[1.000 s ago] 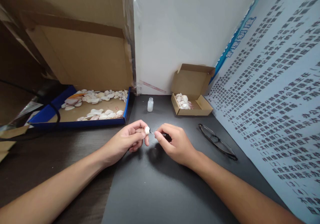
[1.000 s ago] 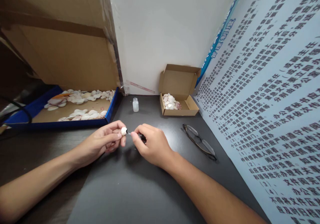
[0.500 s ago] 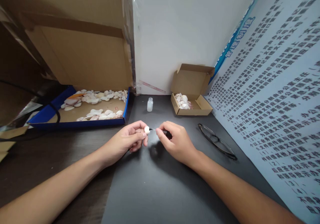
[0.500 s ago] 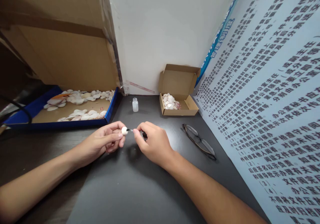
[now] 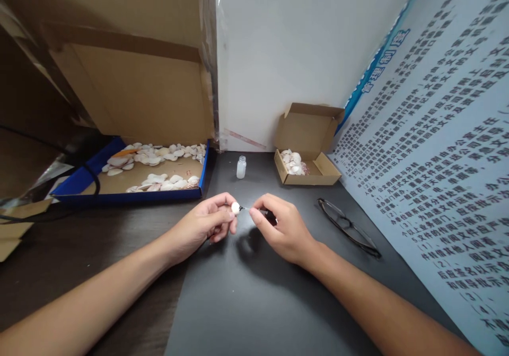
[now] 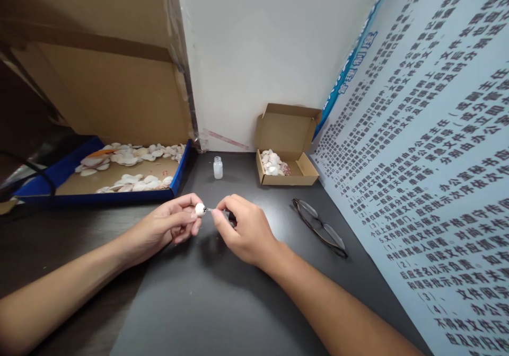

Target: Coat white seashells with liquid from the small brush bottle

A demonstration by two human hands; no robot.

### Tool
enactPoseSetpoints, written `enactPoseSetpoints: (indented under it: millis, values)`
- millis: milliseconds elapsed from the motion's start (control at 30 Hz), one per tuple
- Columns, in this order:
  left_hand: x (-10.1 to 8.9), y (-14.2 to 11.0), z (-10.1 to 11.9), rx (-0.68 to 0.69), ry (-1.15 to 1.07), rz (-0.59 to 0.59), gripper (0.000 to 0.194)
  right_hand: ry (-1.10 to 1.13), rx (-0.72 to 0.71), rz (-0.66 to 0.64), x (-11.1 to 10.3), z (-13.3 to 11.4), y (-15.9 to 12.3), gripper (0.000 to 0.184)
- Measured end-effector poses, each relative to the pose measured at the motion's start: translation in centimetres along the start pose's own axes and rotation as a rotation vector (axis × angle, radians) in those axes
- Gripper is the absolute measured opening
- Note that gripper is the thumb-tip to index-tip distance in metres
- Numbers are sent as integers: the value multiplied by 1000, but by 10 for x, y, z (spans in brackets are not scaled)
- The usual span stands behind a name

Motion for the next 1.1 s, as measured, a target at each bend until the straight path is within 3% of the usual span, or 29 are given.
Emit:
enactPoseSetpoints:
  millis: [133,367,533,667,800,1100]
  values:
    - [-1,0,-1,0,6,-3,24,8,5,-25,2,-1,-1,15]
    - [0,2,-6,-12,28,-15,20,28,74,67,-14,9,7,7]
    - [1,2,-7,-14,47,-44,18,-115,-10,81,-35,5,48,10]
    - [1,2,-6,-7,55,-57,16,-358,-30,82,-46,8,90,11]
    - [1,2,-6,-7,60,-72,16,-502,-43,-10,-38,13,114,11]
    - [2,2,-4,0,79,-83,16,-577,-100,-116,-25,11,133,13]
Point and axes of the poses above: each hand's wrist, its own y-axis towards the middle knuckle, its own x-axis out of the palm, z = x × y, the point moved 7 cm from there along y, towards the middle knuckle, and after that the axes turned 1 degree about y, right-handed, at the moved point
